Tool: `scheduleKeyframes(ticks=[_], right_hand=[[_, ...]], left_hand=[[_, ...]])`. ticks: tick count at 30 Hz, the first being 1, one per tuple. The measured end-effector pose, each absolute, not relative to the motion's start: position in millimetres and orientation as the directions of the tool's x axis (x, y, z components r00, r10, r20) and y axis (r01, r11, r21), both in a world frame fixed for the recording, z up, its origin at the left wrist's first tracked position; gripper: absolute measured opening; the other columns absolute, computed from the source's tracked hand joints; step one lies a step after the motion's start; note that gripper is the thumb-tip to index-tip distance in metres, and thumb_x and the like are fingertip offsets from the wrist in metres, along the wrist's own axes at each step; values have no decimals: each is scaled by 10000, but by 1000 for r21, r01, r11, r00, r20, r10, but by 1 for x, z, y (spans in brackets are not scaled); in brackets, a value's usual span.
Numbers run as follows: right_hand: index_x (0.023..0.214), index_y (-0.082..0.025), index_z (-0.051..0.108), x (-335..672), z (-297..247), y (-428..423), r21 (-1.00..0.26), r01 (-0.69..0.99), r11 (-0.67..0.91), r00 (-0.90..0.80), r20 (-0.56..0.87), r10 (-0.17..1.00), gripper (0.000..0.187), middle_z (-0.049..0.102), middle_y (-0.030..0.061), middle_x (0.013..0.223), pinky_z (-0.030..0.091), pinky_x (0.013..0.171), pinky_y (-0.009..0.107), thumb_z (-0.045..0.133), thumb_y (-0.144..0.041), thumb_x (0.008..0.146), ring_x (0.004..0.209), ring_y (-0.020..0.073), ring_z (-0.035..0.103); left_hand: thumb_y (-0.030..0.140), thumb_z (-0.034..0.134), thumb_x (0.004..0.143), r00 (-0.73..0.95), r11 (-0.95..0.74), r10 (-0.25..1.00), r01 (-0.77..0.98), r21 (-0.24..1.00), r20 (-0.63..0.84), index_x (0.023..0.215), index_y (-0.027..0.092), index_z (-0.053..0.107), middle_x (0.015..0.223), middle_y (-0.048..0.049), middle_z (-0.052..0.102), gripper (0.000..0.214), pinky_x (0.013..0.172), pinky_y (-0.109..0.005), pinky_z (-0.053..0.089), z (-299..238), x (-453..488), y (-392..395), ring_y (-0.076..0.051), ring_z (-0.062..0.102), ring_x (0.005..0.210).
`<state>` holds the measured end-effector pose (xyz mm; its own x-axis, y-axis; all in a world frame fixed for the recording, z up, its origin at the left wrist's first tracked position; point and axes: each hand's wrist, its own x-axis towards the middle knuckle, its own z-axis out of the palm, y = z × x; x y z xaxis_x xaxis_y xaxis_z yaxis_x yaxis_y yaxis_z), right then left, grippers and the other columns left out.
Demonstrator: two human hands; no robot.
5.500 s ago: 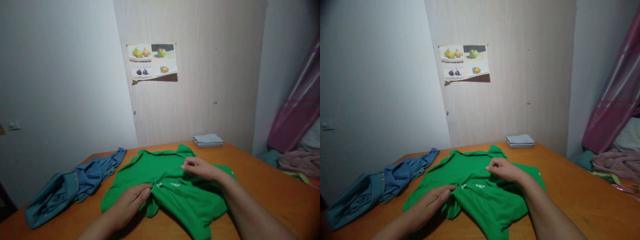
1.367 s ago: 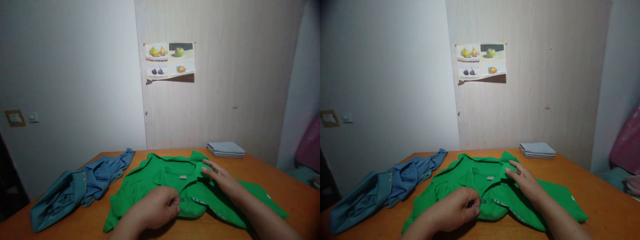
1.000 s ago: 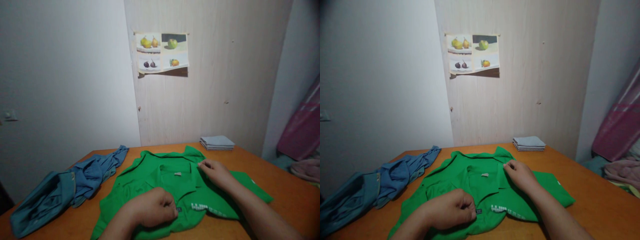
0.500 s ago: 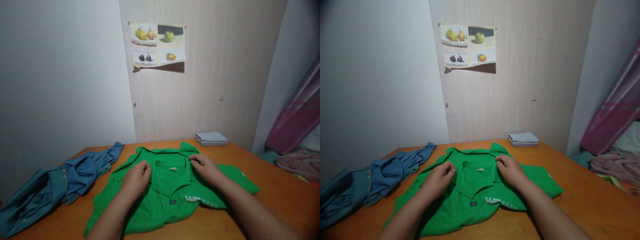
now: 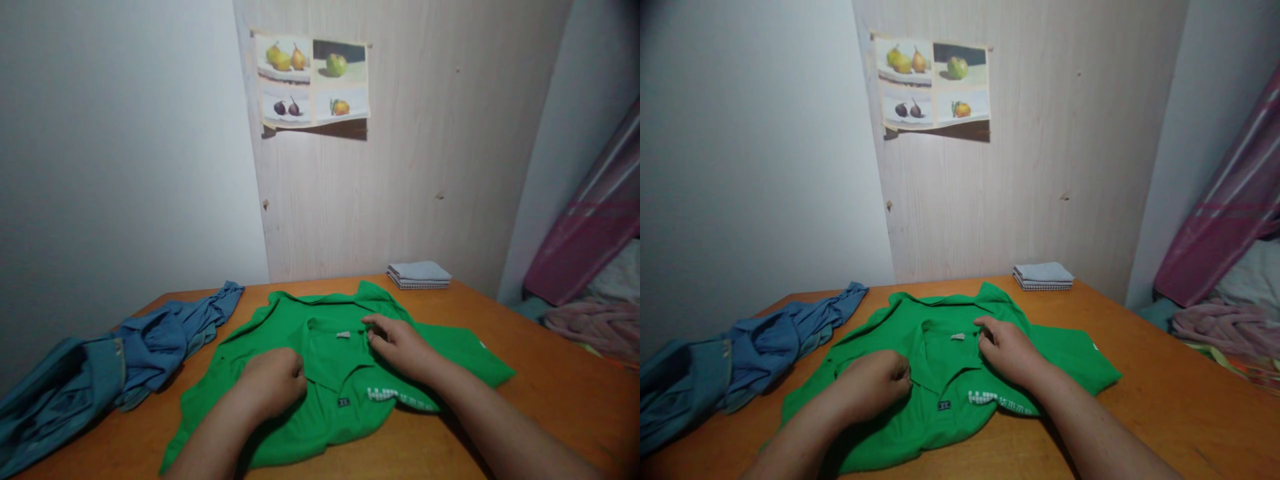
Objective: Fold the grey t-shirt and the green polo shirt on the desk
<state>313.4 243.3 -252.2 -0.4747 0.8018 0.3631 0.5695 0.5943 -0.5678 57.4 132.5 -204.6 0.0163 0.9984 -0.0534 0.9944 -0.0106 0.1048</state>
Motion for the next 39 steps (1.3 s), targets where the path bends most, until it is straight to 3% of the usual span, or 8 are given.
scheduleKeyframes(ticks=[4, 11, 17, 22, 25, 31, 39], right_hand=[[1169, -205, 658, 311, -253, 239, -534, 592, 604, -489, 358, 796, 326, 689, 30, 843, 393, 641, 274, 514, -292, 891, 753, 189, 603], [1168, -204, 661, 309, -253, 236, -512, 601, 613, -522, 330, 787, 314, 711, 63, 982, 421, 735, 292, 533, -273, 890, 880, 216, 632], [1115, -203, 666, 308, -252, 235, -505, 618, 603, -514, 322, 795, 265, 707, 54, 922, 418, 712, 285, 537, -274, 895, 841, 211, 630], [1090, -204, 677, 308, -253, 236, -498, 617, 610, -518, 326, 791, 248, 719, 68, 997, 433, 775, 295, 545, -275, 893, 914, 220, 638], [1064, -205, 686, 308, -254, 236, -491, 617, 615, -523, 328, 787, 231, 719, 67, 1019, 439, 793, 300, 549, -280, 893, 939, 225, 639], [1046, -207, 695, 308, -255, 236, -474, 614, 631, -539, 332, 774, 218, 716, 59, 1004, 439, 814, 302, 562, -303, 902, 939, 221, 637], [1062, -201, 698, 305, -255, 231, -458, 620, 637, -536, 345, 771, 222, 703, 69, 1016, 434, 829, 299, 566, -292, 908, 951, 214, 631]], left_hand=[[315, 584, 749, -43, 44, 998, 998, 43, -39, 759, 249, 695, 819, -80, 733, 130, 629, -315, 416, -212, 53, 138, -294, 688, 805], [533, 509, 863, -80, 78, 997, 995, 67, 21, 766, 229, 702, 861, -109, 740, 373, 627, -324, 406, -218, 55, 145, -311, 693, 852], [485, 456, 935, -79, 54, 991, 974, 220, 109, 751, 230, 694, 803, -68, 727, 395, 579, -288, 314, -221, 63, 148, -238, 663, 761], [338, 495, 942, -67, -39, 972, 901, 433, 227, 882, 224, 695, 867, -35, 728, 238, 648, -266, 365, -226, 67, 152, -200, 647, 815], [304, 517, 937, -42, -120, 948, 869, 479, 314, 923, 212, 677, 917, -34, 719, 185, 723, -272, 400, -231, 71, 154, -202, 640, 887], [397, 634, 881, 6, -144, 917, 937, 318, 400, 1024, 228, 627, 1016, -45, 675, 222, 787, -323, 415, -246, 82, 154, -248, 603, 983], [448, 626, 870, 57, -93, 968, 985, 142, 245, 1103, 249, 603, 1097, -63, 662, 307, 845, -393, 421, -253, 89, 153, -291, 587, 1043]])
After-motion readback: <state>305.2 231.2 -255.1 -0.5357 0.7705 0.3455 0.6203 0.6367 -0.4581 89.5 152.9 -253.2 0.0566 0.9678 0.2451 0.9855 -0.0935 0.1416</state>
